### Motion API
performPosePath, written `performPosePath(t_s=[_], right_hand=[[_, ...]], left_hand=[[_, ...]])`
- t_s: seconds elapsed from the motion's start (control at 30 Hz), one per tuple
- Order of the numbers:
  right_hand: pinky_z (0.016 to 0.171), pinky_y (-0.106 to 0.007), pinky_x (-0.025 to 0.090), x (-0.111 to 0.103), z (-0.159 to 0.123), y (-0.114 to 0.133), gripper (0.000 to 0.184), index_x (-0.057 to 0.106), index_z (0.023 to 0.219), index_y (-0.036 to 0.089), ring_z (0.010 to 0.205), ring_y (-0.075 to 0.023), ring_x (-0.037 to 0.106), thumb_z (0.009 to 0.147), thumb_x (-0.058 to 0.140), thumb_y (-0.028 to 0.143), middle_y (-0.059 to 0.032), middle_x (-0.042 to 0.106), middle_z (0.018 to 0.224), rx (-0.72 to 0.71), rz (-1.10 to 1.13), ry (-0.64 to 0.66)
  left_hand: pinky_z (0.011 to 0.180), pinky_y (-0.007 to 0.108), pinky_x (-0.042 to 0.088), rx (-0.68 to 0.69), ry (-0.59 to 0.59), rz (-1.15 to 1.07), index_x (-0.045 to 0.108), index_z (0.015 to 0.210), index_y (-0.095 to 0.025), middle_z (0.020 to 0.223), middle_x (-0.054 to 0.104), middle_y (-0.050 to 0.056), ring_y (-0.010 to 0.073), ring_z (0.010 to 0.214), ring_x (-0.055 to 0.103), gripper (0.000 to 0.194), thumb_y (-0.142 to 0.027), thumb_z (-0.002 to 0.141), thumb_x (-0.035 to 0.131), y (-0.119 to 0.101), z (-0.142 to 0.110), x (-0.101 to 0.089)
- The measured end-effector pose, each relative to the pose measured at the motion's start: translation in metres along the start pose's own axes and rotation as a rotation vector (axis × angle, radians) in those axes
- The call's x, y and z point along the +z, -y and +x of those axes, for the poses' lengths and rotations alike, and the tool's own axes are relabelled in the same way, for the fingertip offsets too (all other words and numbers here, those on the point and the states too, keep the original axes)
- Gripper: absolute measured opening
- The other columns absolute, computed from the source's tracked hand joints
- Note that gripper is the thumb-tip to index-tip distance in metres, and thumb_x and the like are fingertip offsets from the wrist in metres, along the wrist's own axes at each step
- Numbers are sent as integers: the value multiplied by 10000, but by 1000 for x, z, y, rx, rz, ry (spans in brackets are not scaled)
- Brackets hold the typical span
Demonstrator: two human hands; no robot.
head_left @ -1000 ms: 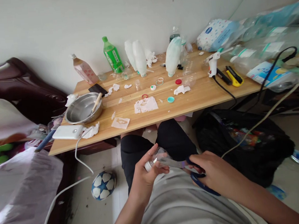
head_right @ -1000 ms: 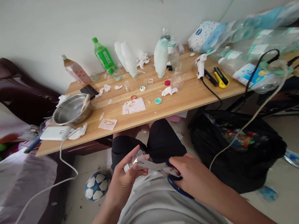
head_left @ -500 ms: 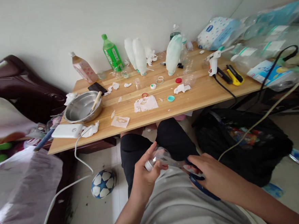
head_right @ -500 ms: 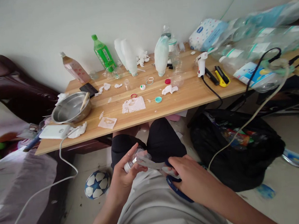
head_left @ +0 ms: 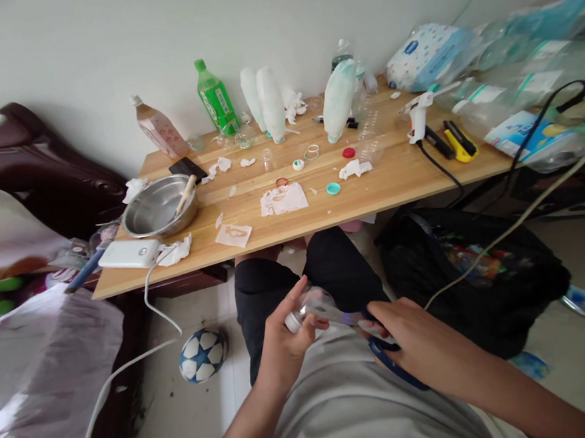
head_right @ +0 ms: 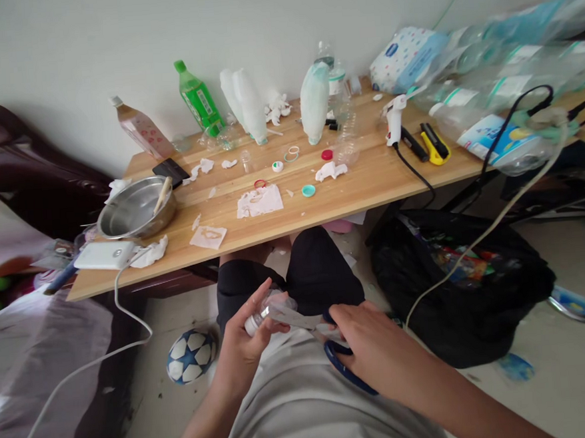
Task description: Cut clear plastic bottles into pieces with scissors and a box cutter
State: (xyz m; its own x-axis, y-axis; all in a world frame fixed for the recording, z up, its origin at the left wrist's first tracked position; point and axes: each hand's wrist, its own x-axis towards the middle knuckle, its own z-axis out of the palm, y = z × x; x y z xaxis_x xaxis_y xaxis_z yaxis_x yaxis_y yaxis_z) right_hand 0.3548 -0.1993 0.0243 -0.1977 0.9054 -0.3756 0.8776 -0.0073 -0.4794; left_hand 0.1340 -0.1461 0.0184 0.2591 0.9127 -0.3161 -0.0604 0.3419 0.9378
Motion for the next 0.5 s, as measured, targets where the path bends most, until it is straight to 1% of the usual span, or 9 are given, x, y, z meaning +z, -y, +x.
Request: performPosePath(t_s=[0.13, 0.23, 0.33, 0.43, 0.5], right_hand=[[734, -307, 402, -1, 2, 2, 137, 530, 783, 216, 829, -243, 597, 832, 640, 151, -36, 678, 843, 22, -16, 21], [713, -300, 388, -4, 6, 2, 156, 528, 758, 219, 821, -248, 602, 817, 642, 130, -35, 688, 818, 51, -35, 53], [694, -298, 376, -5, 8, 1, 168, 527, 744, 221, 824, -256, 609, 804, 637, 109, -39, 694, 800, 65, -50, 80], [711, -304, 381, -3, 7, 1, 158, 537, 757, 219, 835, -259, 609, 805, 626, 98, -42, 696, 818, 56, -42, 94], [745, -305, 391, 1, 5, 1, 143, 563, 815, 216, 857, -250, 610, 807, 613, 83, -43, 700, 874, 33, -11, 81]], left_hand=[[704, 283, 611, 78, -30, 1, 626, 1362, -169, 1162, 750, 156, 144, 651, 708, 702, -507, 770, 796, 10, 3, -2], [718, 281, 616, 71, -14, 1, 611, 1375, -162, 1186, 741, 163, 149, 669, 725, 672, -463, 800, 784, 18, 3, -4], [706, 282, 623, 91, -25, -35, 613, 1375, -170, 1171, 747, 158, 149, 668, 725, 655, -438, 803, 787, 25, 3, -5], [693, 283, 625, 109, -34, -47, 628, 1362, -184, 1153, 755, 149, 141, 648, 716, 637, -436, 800, 791, 28, 3, -5], [695, 276, 622, 110, -29, -26, 636, 1357, -191, 1149, 757, 141, 135, 645, 710, 624, -431, 802, 789, 26, 3, -5]])
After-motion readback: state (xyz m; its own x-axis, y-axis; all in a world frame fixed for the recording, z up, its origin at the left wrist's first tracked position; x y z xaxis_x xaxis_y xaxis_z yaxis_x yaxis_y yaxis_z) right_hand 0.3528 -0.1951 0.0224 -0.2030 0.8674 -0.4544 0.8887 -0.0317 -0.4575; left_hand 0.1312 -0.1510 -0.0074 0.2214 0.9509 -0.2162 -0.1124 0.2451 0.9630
